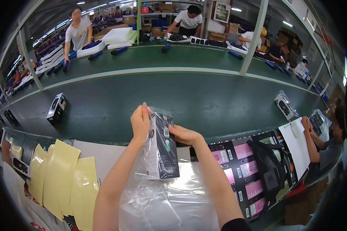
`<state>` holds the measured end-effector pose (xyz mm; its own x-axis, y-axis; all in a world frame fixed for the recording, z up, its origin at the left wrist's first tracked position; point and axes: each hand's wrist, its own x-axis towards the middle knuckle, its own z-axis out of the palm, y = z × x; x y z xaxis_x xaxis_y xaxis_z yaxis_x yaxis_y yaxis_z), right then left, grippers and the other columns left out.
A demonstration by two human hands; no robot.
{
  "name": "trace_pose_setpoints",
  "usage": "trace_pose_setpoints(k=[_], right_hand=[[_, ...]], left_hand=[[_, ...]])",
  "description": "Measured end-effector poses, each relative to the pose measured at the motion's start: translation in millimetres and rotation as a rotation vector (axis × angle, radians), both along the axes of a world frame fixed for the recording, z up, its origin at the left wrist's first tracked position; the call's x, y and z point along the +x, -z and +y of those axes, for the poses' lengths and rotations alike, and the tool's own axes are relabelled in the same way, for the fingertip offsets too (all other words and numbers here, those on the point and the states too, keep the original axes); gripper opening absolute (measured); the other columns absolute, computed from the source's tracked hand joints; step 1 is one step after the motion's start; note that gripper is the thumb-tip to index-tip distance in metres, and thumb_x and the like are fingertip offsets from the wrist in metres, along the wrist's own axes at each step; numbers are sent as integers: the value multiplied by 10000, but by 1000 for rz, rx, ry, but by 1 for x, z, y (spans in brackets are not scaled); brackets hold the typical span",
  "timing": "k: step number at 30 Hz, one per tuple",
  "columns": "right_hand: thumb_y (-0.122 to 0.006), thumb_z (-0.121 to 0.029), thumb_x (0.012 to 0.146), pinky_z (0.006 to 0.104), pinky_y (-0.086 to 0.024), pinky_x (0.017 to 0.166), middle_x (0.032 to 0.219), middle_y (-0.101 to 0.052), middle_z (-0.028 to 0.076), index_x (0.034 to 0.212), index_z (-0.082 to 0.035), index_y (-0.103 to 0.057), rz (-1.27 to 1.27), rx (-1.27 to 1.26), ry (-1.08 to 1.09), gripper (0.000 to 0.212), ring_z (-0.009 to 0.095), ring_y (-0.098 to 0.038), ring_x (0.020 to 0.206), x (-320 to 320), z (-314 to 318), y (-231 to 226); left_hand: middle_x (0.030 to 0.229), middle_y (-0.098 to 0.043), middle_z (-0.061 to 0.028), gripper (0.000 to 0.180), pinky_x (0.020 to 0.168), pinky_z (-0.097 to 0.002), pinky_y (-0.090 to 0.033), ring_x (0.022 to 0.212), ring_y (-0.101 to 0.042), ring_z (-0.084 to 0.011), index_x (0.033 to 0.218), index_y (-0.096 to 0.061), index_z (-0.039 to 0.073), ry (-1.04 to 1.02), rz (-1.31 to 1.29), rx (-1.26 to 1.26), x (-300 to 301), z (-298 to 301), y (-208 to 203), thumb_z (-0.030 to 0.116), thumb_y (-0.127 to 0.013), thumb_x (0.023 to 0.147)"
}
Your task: The person places packaged electronic devices into plastic bags by hand.
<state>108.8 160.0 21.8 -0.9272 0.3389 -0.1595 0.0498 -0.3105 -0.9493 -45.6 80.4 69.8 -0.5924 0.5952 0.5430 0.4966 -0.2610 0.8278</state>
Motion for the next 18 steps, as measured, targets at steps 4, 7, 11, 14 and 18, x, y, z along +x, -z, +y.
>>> trace_pose_setpoints(k=[4,7,11,14,18], right_hand=[[-700,-332,736,364,-409,876,1144,-510,79,1316,-25,-252,82,-104,196,795,167,-516,1010,-2,-18,-27],[-776,-270,631,413,-455,792,1164,-492,161,1366,1,-18,78,-12,506,1091,237,-532,1006,19,13,-42],[-806,-313,577,402,-440,844,1219,-425,239,1352,50,34,-90,435,1061,1199,300,-499,1072,57,62,-70],[-806,-361,520,382,-413,884,1180,-452,273,1342,81,-84,-235,1034,1285,1180,335,-508,1056,79,86,-96],[-775,-367,528,421,-436,822,1062,-511,264,1343,47,-138,-762,1402,1226,1114,368,-533,965,75,103,-98]], left_hand=[[696,-561,-75,362,574,-297,-403,582,-500,-172,735,-528,-13,45,-64,21,-4,1,-4,260,-400,935],[977,-547,-82,233,702,-317,-430,743,-533,-198,961,-523,23,-258,259,113,28,-28,-36,216,-396,933],[1014,-567,-132,336,823,-369,-422,952,-535,-273,1033,-551,36,660,543,-230,76,-95,-11,319,-540,851],[1028,-561,-166,532,813,-388,-432,935,-538,-306,1060,-548,15,746,484,-514,101,-120,-9,469,-578,784],[1033,-559,-182,749,828,-376,-428,965,-533,-311,1099,-537,-8,844,420,-815,92,-122,-9,609,-607,680]])
